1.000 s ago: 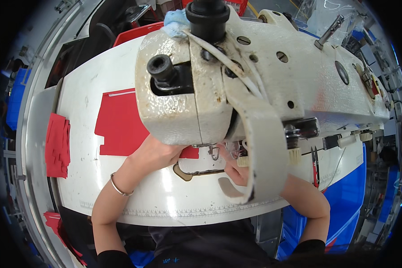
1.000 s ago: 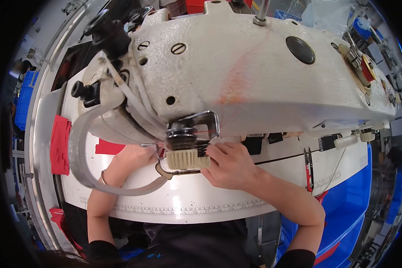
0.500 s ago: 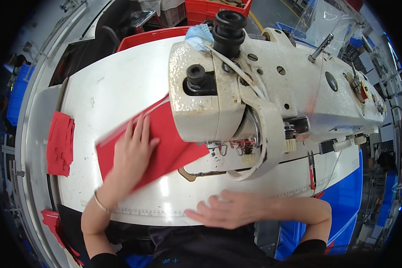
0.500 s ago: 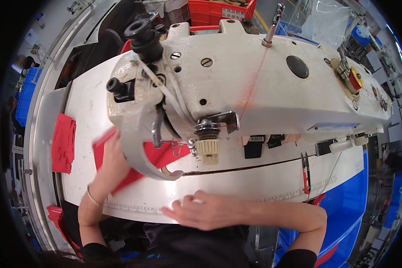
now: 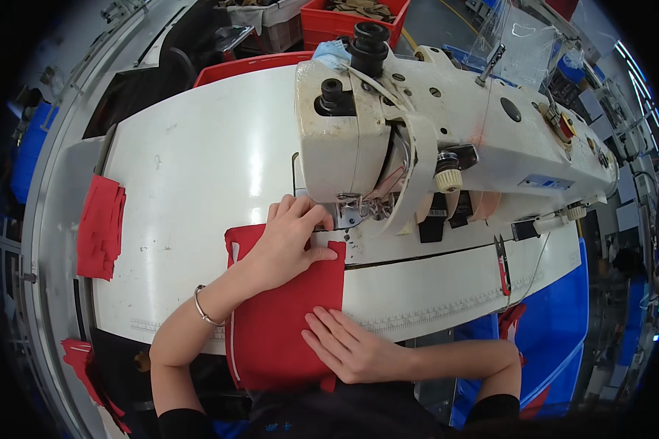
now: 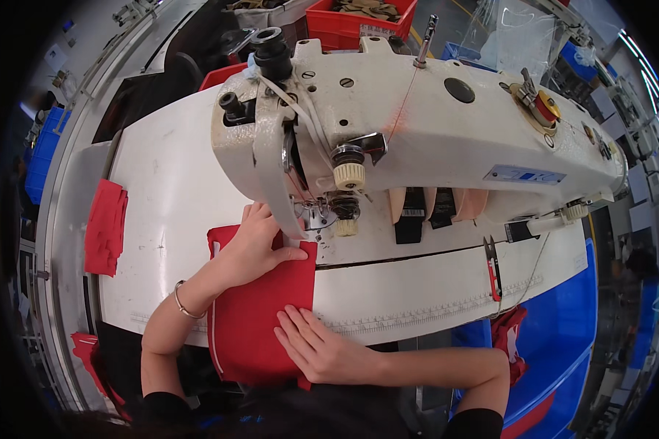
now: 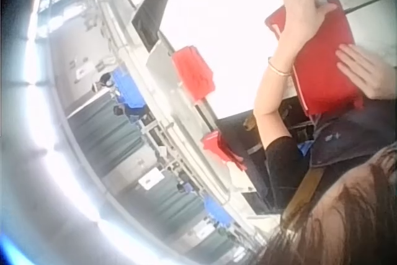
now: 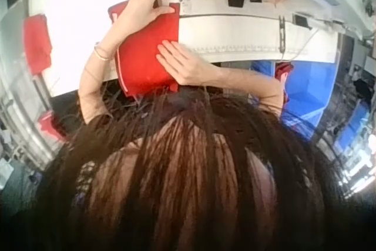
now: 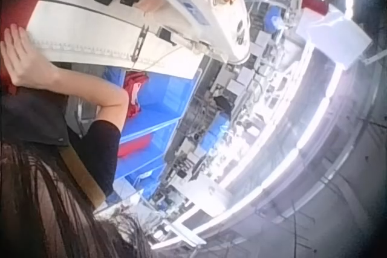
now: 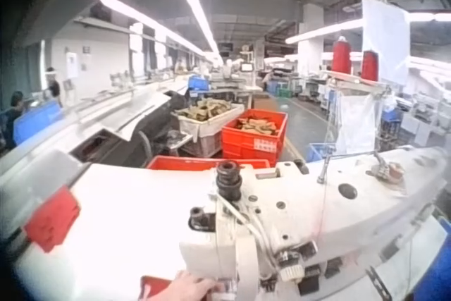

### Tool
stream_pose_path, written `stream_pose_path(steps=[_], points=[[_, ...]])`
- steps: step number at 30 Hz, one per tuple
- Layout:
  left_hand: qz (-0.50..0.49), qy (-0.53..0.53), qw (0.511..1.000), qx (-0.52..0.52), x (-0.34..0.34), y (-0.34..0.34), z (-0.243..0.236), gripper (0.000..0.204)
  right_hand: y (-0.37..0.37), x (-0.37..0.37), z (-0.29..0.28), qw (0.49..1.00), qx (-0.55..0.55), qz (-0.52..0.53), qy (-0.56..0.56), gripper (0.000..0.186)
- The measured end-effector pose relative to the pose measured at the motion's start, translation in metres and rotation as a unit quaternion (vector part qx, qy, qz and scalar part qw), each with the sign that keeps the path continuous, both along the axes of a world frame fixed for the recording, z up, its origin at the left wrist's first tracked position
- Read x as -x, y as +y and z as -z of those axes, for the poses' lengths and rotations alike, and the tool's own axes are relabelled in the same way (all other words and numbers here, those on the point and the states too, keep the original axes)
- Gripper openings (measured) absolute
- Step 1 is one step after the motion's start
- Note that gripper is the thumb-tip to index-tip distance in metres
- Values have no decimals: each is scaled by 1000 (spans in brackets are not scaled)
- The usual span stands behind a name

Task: Sewing a brand label onto red fabric or leather components using an industrial sewing machine.

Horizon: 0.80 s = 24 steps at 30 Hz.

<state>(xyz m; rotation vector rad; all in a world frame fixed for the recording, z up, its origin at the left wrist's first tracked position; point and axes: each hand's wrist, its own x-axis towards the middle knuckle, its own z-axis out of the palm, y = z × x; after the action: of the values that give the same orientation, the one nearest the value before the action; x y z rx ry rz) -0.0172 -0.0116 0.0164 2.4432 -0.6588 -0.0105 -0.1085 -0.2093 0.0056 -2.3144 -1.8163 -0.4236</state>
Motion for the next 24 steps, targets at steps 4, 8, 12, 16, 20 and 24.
stream_pose_path(steps=[4, 8, 12, 16, 20, 24], points=[[4, -16, 1000, 18, 5, -5, -1, 29, -2, -8, -2, 999, 7, -45, -19, 45], [26, 28, 999, 9, 5, -3, 1, 25, -3, -14, -1, 996, 14, -75, -49, 43], [44, 3, 999, 16, 2, -5, 0, 22, -7, -43, -6, 991, -40, -85, -95, 39], [-10, 124, 981, 145, -3, -1, -13, 28, -15, -89, -2, 989, -58, -30, -134, 35], [-118, 200, 929, 287, -1, -3, 2, 35, -18, -92, -5, 987, -49, -43, -149, 36], [-153, 274, 893, 322, -1, -3, -6, 34, -20, -94, -9, 991, -52, -32, -121, 40]])
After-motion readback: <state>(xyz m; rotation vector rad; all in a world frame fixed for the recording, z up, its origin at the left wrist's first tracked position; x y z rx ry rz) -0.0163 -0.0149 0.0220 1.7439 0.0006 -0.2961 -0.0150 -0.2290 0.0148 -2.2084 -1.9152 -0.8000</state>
